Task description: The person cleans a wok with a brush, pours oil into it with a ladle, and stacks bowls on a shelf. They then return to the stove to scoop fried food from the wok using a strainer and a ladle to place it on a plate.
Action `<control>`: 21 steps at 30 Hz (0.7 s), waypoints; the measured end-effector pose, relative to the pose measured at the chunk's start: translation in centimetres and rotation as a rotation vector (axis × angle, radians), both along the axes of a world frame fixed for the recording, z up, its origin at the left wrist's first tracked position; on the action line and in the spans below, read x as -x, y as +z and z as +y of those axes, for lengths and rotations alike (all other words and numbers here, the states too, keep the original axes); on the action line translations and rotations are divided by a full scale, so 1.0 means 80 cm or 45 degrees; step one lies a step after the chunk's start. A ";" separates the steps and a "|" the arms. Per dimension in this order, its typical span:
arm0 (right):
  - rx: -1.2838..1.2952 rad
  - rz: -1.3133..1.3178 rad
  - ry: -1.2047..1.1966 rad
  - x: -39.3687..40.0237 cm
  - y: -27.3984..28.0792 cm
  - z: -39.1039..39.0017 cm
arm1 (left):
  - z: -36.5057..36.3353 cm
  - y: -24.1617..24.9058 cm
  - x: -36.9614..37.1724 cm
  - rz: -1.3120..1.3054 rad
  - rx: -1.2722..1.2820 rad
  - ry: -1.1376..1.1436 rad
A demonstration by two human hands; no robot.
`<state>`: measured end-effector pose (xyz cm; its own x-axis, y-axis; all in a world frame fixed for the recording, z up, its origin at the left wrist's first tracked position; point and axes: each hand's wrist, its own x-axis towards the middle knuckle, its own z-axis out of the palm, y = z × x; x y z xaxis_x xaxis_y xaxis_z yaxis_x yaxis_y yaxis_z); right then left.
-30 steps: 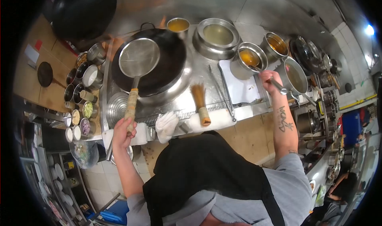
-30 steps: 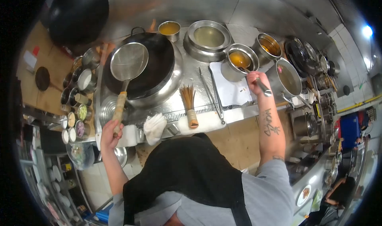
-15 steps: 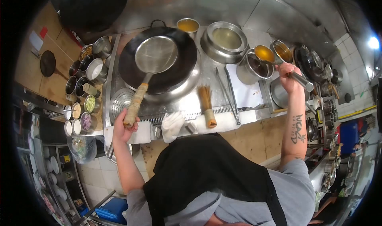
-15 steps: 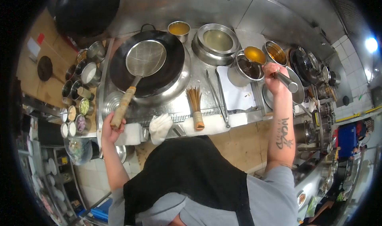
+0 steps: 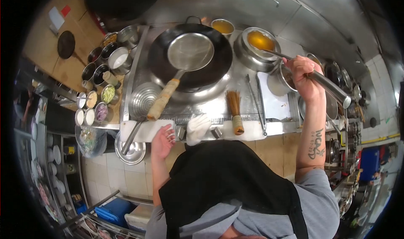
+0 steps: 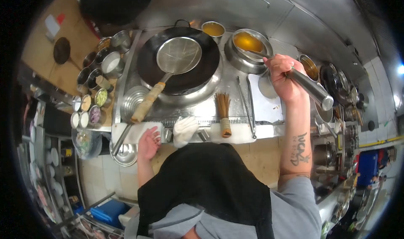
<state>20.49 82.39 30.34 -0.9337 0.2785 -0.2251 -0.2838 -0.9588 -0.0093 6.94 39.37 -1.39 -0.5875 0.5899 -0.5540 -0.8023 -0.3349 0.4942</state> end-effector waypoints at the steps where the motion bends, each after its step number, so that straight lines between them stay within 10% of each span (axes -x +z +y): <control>1: 0.023 -0.059 0.061 0.010 -0.003 -0.007 | 0.003 -0.002 -0.009 0.015 0.032 -0.030; 11: -0.117 -0.095 0.571 0.117 -0.132 -0.062 | 0.007 0.013 -0.054 0.235 0.341 -0.136; 15: -1.002 -0.527 0.739 0.126 -0.196 -0.093 | 0.003 0.007 -0.067 0.299 0.405 -0.220; 21: -2.585 -0.772 0.072 0.093 -0.285 -0.094 | 0.042 0.016 -0.084 0.731 0.691 -0.564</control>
<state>13.02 74.83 7.54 -0.8928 0.4439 0.0773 0.1752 0.5001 -0.8480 13.68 42.71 -0.07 -0.6405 0.5707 -0.5139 -0.3837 0.3419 0.8579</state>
